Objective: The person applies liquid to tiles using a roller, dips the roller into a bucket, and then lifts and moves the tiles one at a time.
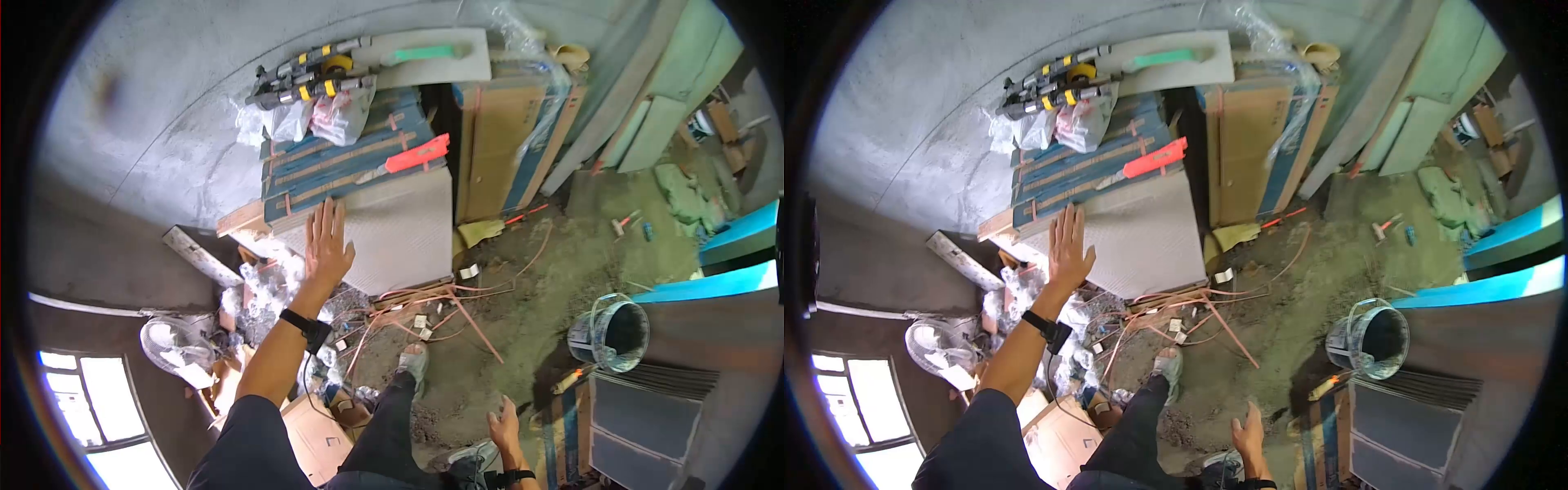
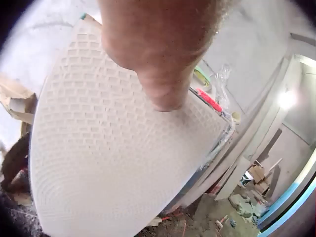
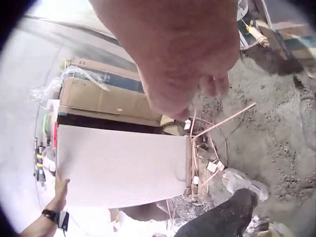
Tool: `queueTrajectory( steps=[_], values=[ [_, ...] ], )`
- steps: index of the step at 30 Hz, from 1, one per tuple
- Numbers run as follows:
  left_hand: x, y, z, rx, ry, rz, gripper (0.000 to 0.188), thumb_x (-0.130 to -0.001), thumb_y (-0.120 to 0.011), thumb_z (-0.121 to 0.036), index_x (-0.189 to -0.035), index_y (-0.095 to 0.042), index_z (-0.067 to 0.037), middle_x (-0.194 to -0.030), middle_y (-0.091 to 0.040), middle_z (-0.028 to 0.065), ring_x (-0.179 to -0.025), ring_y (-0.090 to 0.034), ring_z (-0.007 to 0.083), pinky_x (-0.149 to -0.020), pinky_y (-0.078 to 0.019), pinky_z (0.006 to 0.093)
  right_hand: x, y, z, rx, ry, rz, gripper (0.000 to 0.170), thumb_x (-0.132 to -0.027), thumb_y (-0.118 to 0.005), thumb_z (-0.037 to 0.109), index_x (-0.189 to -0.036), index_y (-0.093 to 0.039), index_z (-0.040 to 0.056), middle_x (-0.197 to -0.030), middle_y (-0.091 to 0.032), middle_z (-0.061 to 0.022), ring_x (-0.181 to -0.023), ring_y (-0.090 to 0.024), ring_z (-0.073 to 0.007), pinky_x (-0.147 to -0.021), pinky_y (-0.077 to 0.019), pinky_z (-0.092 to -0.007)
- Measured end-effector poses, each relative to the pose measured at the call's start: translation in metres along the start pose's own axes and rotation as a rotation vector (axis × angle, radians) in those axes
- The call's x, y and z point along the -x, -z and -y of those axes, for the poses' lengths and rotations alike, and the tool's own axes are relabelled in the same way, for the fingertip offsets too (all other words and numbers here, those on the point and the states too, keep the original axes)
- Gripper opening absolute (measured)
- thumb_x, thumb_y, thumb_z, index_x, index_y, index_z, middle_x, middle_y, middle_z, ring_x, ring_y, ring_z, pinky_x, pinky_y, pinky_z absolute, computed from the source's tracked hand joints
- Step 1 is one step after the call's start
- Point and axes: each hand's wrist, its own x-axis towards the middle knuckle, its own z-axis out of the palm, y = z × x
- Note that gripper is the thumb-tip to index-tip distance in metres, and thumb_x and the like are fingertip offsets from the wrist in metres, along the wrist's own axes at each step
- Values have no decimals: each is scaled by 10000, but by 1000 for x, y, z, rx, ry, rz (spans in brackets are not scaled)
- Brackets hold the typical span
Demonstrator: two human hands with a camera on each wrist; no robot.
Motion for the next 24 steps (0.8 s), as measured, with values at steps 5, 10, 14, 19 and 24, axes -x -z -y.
queueTrajectory(
  steps=[5,10,14,19,24],
  values=[
    [-1,5,6,18,34,84,874,-714,-707,-166,-1472,-303,-7,-1545,-245,240,-1424,-256,392,-1171,-199,513,68,57,-9,112,-145,-172,656,-808,-609,187,-1380,-410,-66,-1320,-500,-289,-1180,-538,-409,-980,-436,-440],
    [8,17,4,42,23,167,910,-718,-716,-174,-1494,-266,-22,-1569,-206,220,-1449,-218,366,-1186,-171,499,135,68,0,-36,-402,-281,652,-811,-614,219,-1370,-427,-62,-1311,-513,-292,-1125,-575,-412,-963,-449,-450],
    [37,30,-18,-16,56,234,903,-748,-655,-203,-1522,-217,-42,-1584,-206,175,-1463,-196,336,-1203,-130,473,173,48,-27,66,-97,-320,581,-821,-627,199,-1330,-471,-34,-1284,-541,-280,-1063,-623,-379,-921,-492,-419],
    [99,22,-30,2,-65,178,1001,-735,-664,-234,-1545,-112,-34,-1586,-180,198,-1477,-155,323,-1194,-119,483,249,75,-14,-52,-79,-357,531,-843,-615,243,-1315,-505,25,-1278,-567,-231,-1151,-565,-392,-969,-454,-431],
    [89,26,-30,-34,-35,441,821,-829,-676,-290,-1491,-271,-21,-1493,-377,200,-1356,-382,370,-1119,-316,450,394,63,-106,-116,-461,-684,516,-837,-623,204,-1301,-509,7,-1187,-640,-209,-1004,-659,-288,-869,-507,-374]
  ],
)
